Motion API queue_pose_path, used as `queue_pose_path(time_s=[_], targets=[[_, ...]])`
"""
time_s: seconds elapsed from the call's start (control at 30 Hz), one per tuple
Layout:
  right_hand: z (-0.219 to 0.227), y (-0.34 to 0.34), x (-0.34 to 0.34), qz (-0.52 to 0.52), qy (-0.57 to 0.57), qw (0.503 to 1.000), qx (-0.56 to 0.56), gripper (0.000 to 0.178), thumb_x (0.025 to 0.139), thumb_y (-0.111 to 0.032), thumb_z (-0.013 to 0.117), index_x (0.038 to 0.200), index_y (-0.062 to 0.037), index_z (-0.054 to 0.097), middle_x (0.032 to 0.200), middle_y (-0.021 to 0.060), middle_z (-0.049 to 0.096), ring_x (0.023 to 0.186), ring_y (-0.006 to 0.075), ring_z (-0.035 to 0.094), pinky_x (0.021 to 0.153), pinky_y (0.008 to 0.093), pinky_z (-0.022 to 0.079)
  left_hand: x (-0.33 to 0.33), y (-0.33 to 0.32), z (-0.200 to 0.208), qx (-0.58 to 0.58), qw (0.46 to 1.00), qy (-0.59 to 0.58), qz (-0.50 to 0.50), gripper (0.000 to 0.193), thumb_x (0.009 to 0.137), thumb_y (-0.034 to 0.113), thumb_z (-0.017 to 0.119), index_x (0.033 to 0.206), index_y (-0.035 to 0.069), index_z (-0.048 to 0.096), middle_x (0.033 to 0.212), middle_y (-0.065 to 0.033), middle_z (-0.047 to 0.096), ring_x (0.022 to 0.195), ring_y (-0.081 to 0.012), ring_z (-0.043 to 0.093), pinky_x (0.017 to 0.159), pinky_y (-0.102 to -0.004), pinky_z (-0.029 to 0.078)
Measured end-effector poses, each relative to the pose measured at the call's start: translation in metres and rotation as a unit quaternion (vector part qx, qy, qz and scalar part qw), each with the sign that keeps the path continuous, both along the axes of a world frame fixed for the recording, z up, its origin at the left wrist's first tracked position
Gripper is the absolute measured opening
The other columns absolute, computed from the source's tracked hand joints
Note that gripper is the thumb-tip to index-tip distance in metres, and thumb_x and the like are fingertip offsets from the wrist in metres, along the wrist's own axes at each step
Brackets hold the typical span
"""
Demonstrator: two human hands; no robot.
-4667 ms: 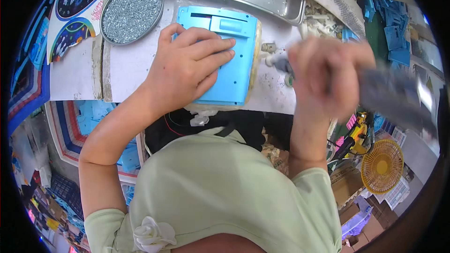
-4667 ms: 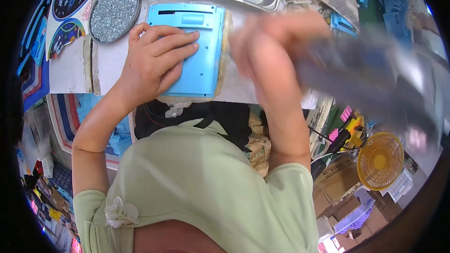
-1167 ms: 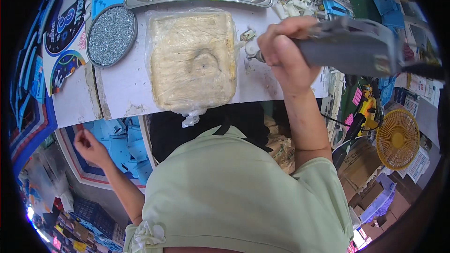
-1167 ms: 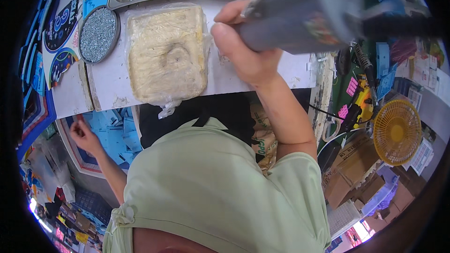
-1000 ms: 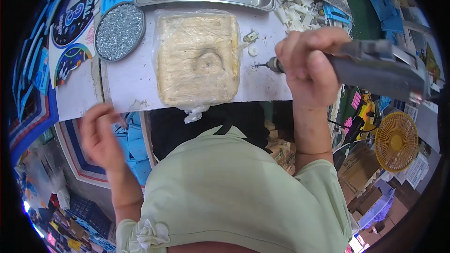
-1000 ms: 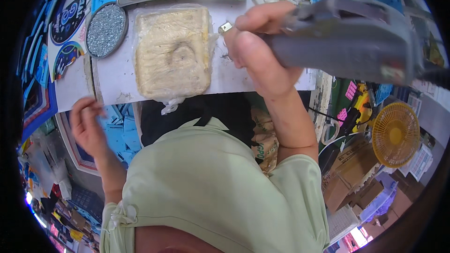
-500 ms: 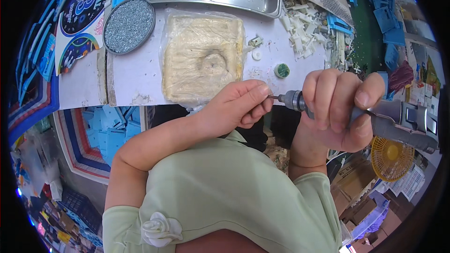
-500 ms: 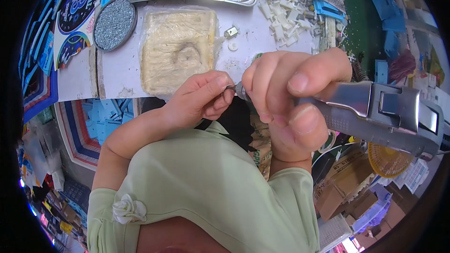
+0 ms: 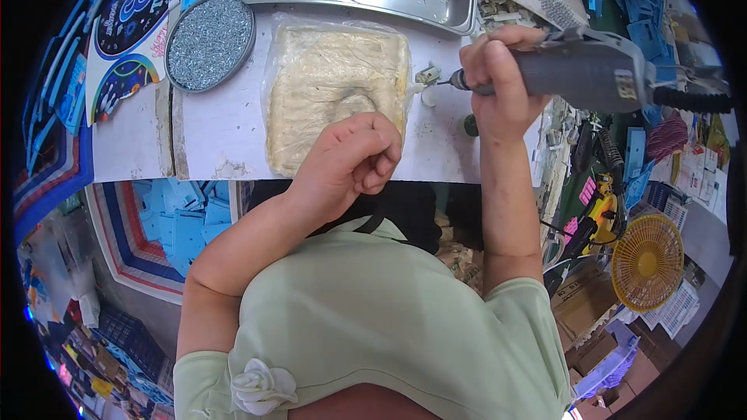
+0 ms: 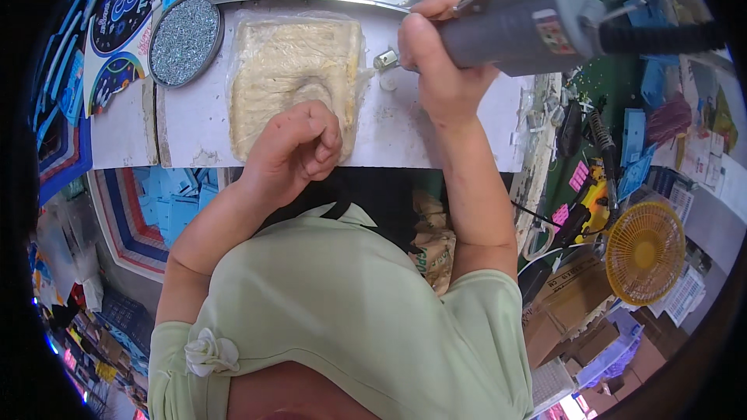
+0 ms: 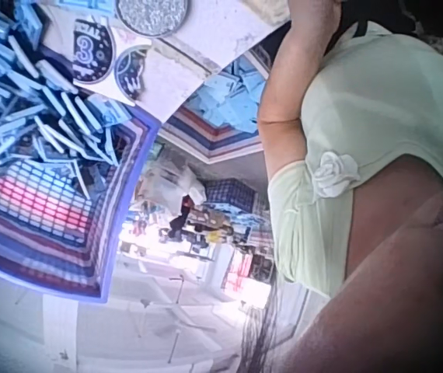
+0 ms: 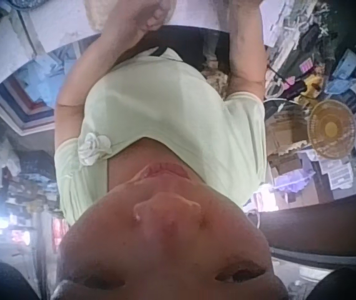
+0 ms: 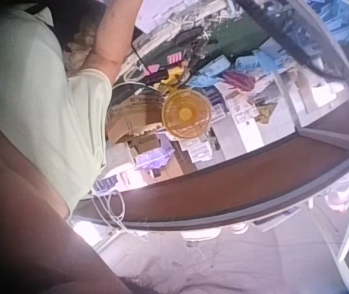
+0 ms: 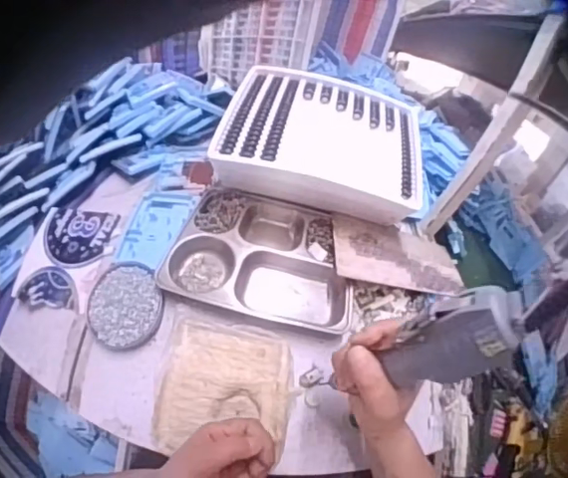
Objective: Soldering electronic components and securing a plastic device casing with an electric screwdriver.
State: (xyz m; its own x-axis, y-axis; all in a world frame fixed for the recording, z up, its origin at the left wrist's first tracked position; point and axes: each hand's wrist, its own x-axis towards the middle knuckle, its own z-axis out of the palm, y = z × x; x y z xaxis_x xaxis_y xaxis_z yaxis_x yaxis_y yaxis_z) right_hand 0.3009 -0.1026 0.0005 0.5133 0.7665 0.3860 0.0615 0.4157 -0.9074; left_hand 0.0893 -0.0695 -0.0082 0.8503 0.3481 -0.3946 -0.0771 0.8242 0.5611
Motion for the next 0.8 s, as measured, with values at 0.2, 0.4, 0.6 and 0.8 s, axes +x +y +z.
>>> queue_pose_path(time_s=[0.2, 0.4, 0.6, 0.8], targets=[[-0.005, 0.000, 0.000, -0.006, -0.002, 1.000, -0.002, 0.011, 0.092, 0.001, 0.055, 0.103, 0.0024, 0.056, 0.067, 0.0072, 0.052, 0.054, 0.0147, 0.048, 0.056, 0.0332, 0.041, -0.004, 0.007, -0.013, -0.041, 0.995, -0.075, -0.044, 0.025, 0.099, 0.020, 0.054, 0.080, 0.004, 0.057, 0.069, -0.0003, 0.050, 0.054, -0.0055, 0.038, 0.046, -0.0207, 0.028], [0.001, -0.014, 0.020, -0.001, 0.004, 1.000, 0.008, 0.012, 0.092, 0.001, 0.058, 0.104, 0.0013, 0.056, 0.069, 0.0070, 0.054, 0.056, 0.0141, 0.050, 0.054, 0.0315, 0.043, 0.002, 0.006, 0.009, -0.034, 0.999, 0.009, -0.037, 0.025, 0.102, 0.022, 0.053, 0.090, 0.001, 0.062, 0.077, -0.0027, 0.056, 0.060, -0.0070, 0.046, 0.049, -0.0213, 0.034], [0.010, -0.024, 0.020, 0.012, 0.066, 0.995, 0.073, 0.015, 0.089, 0.006, 0.061, 0.103, 0.0033, 0.055, 0.074, 0.0095, 0.058, 0.053, 0.0145, 0.053, 0.049, 0.0285, 0.044, 0.011, 0.003, -0.003, -0.011, 1.000, -0.011, -0.026, 0.025, 0.103, 0.024, 0.053, 0.102, 0.000, 0.063, 0.086, -0.0033, 0.059, 0.073, -0.0086, 0.053, 0.060, -0.0224, 0.042], [0.033, -0.026, 0.013, 0.091, 0.014, 0.993, 0.072, 0.016, 0.095, -0.008, 0.055, 0.109, -0.0021, 0.055, 0.064, 0.0008, 0.041, 0.056, 0.0134, 0.041, 0.057, 0.0321, 0.040, 0.038, 0.001, 0.000, -0.017, 0.997, 0.012, -0.069, 0.030, 0.104, 0.022, 0.053, 0.119, -0.001, 0.064, 0.092, -0.0016, 0.061, 0.077, -0.0083, 0.057, 0.069, -0.0237, 0.050]])
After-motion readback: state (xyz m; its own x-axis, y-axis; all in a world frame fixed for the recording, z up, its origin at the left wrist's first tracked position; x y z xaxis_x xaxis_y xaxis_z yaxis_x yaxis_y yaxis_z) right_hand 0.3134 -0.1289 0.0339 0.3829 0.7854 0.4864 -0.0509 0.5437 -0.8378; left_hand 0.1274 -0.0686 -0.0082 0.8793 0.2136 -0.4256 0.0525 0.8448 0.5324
